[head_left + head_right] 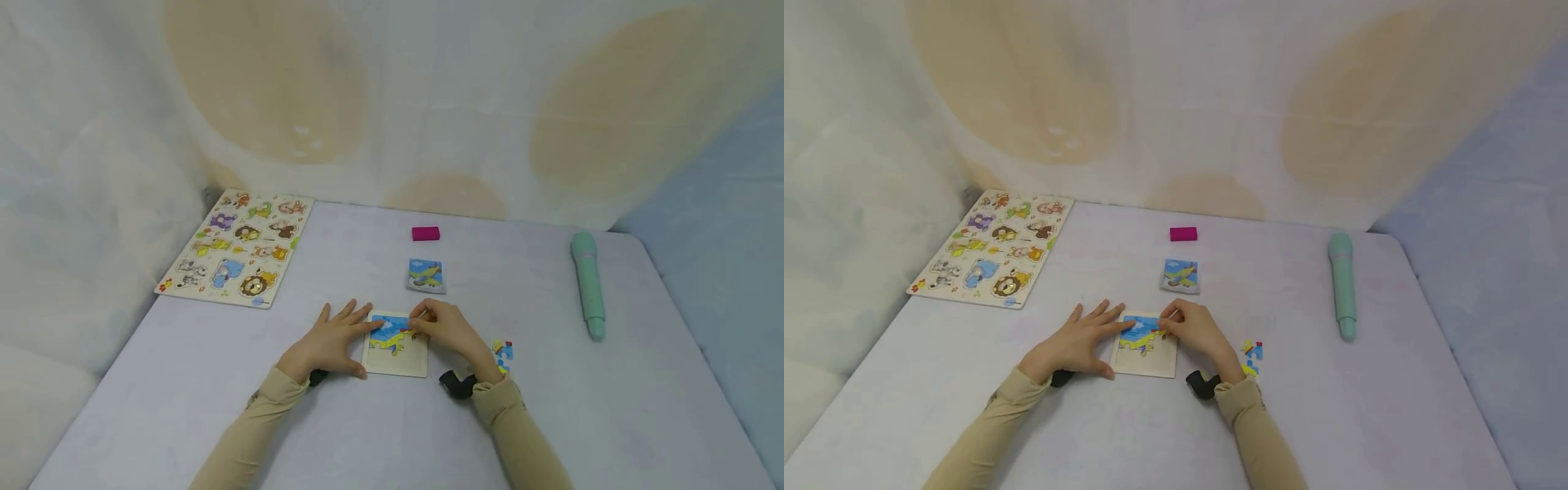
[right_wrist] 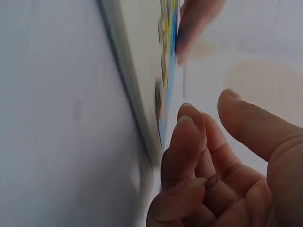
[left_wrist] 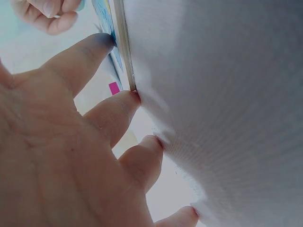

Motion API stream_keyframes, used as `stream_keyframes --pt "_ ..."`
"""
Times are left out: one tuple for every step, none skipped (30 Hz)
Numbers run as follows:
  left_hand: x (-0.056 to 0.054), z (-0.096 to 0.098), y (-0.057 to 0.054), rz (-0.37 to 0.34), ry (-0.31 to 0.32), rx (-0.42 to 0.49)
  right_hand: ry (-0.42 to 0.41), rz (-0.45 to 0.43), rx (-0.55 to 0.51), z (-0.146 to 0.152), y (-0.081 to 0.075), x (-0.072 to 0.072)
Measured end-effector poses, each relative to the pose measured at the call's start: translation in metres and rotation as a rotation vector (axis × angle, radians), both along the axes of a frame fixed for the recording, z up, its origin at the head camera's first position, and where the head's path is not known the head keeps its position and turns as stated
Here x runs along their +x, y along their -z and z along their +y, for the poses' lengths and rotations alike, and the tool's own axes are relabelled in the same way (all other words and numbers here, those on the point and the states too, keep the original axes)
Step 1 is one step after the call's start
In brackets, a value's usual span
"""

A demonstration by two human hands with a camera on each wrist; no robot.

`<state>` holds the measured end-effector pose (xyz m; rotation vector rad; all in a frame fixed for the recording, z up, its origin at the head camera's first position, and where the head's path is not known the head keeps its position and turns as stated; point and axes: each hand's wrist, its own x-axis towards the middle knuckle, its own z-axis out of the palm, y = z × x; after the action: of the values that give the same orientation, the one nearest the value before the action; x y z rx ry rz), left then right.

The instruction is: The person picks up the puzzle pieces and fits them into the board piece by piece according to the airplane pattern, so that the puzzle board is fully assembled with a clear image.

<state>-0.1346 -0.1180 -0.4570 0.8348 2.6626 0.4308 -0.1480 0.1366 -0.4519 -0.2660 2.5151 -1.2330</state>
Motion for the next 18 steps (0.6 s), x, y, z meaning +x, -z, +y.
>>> stream_keyframes --pt "0.000 0.000 0.000 -0.001 -0.001 0.000 0.017 0.003 0.004 0.007 -0.001 0.000" --pt "0.001 0.001 -0.001 -0.002 -0.002 0.001 0.037 0.003 0.009 0.014 -0.002 -0.001" --pt "0.001 0.001 -0.001 -0.003 -0.003 0.003 0.049 0.012 0.013 0.022 -0.003 -0.001" --pt "0.001 0.001 -0.002 -0.001 -0.002 0.005 0.066 0.018 0.017 0.029 -0.004 0.000" --pt "0.002 0.001 -0.003 -0.002 -0.003 0.006 0.079 0.023 0.019 0.036 -0.005 0.000" --pt "0.002 0.001 -0.004 -0.003 -0.004 0.008 0.097 0.027 0.021 0.044 -0.006 0.001" --pt "0.002 0.001 -0.005 -0.004 -0.004 0.008 0.106 0.034 0.028 0.051 -0.007 0.002" --pt "0.002 0.001 -0.005 -0.006 -0.004 0.009 0.115 0.042 0.034 0.059 -0.007 0.004" --pt "0.003 0.001 -0.005 -0.008 -0.003 0.010 0.122 0.052 0.041 0.067 -0.008 0.006" --pt "0.003 0.001 -0.005 -0.007 -0.002 0.010 0.134 0.057 0.048 0.074 -0.007 0.008" --pt "0.003 0.001 -0.004 -0.008 -0.002 0.011 0.138 0.065 0.058 0.081 -0.007 0.010" --pt "0.003 0.002 -0.004 -0.009 -0.002 0.012 0.144 0.073 0.064 0.089 -0.007 0.013" --pt "0.002 0.002 -0.004 -0.009 -0.001 0.012 0.150 0.077 0.074 0.096 -0.006 0.016" --pt "0.002 0.002 -0.003 -0.009 -0.002 0.011 0.161 0.078 0.081 0.102 -0.006 0.019" --pt "0.002 0.002 -0.003 -0.007 -0.002 0.011 0.171 0.075 0.089 0.108 -0.005 0.022" --pt "0.002 0.002 -0.003 -0.006 -0.003 0.010 0.181 0.070 0.096 0.113 -0.005 0.025" --pt "0.002 0.002 -0.003 -0.005 -0.005 0.009 0.192 0.063 0.106 0.118 -0.005 0.029" --pt "0.002 0.002 -0.003 -0.004 -0.006 0.008 0.203 0.057 0.116 0.123 -0.005 0.032"
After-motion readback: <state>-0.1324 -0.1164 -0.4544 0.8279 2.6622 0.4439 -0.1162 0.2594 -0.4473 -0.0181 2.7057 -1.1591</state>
